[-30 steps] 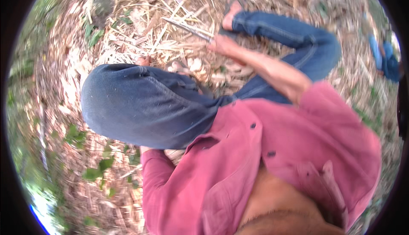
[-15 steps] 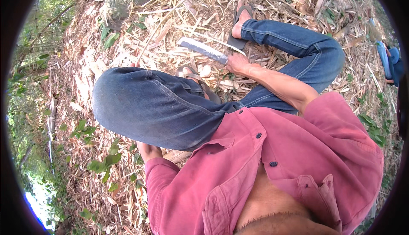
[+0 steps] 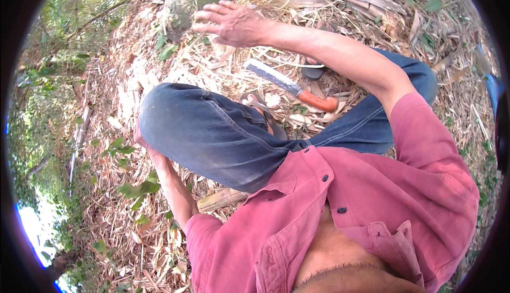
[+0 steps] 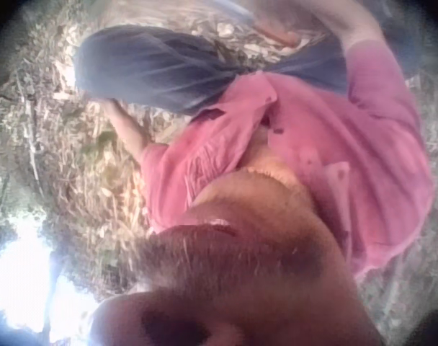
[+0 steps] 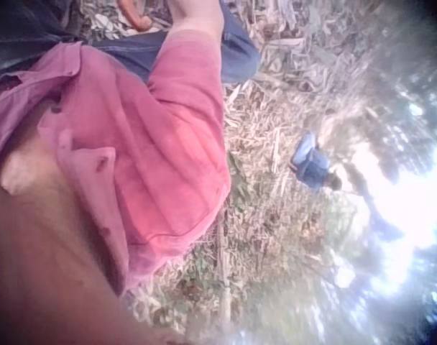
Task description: The person sits on the ground in a wooded area and uses a machete to shave a long, thin stick. They hold the stick with their left hand and repeatedly scrape the blade along its length to remove the outer layer, creating wood shavings.
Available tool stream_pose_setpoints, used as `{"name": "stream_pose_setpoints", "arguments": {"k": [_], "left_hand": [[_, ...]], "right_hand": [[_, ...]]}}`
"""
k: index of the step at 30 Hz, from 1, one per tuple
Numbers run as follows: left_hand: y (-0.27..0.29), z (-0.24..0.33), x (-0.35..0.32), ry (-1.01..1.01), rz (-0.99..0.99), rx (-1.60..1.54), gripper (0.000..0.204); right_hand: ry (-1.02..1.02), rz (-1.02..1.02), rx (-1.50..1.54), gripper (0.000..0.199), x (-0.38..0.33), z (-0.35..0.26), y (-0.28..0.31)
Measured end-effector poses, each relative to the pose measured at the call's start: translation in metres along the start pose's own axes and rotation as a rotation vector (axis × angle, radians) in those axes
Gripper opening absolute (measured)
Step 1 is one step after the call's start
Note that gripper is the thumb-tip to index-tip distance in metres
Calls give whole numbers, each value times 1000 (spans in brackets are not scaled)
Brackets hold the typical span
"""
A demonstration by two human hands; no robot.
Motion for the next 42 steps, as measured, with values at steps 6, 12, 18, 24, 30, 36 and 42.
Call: {"name": "stream_pose_setpoints", "arguments": {"k": [6, 12, 18, 24, 30, 36, 42], "left_hand": [[81, -4, -6, 6, -2, 317, 22], [109, -30, -12, 80, -49, 345, 22], [98, -19, 3, 145, -2, 40, 19], [37, 2, 34, 90, -185, -381, 30], [7, -24, 24, 289, -280, -640, 28], [17, 11, 43, 329, -381, -595, 26], [30, 78, 82, 253, -555, -304, 24]], "right_hand": [[291, -69, 462, 25, 37, -52, -17], [289, -122, 313, 14, 51, -76, 57], [188, -576, 881, 29, 41, -52, 68], [-130, -874, 1230, 22, -8, -3, 11], [23, -797, 1168, 31, -23, 11, 2], [-84, -648, 1010, 30, -33, 24, -2], [-340, -606, 757, 27, -53, 32, -29]]}}
Point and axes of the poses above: each hand's wrist, its own x-axis towards the middle knuckle, its own y-axis out of the back of the hand, z = x × y, the point moved 7 cm from there along x, towards the middle knuckle, and after that the axes turned 13 degrees about -z, right-handed, at the moved point
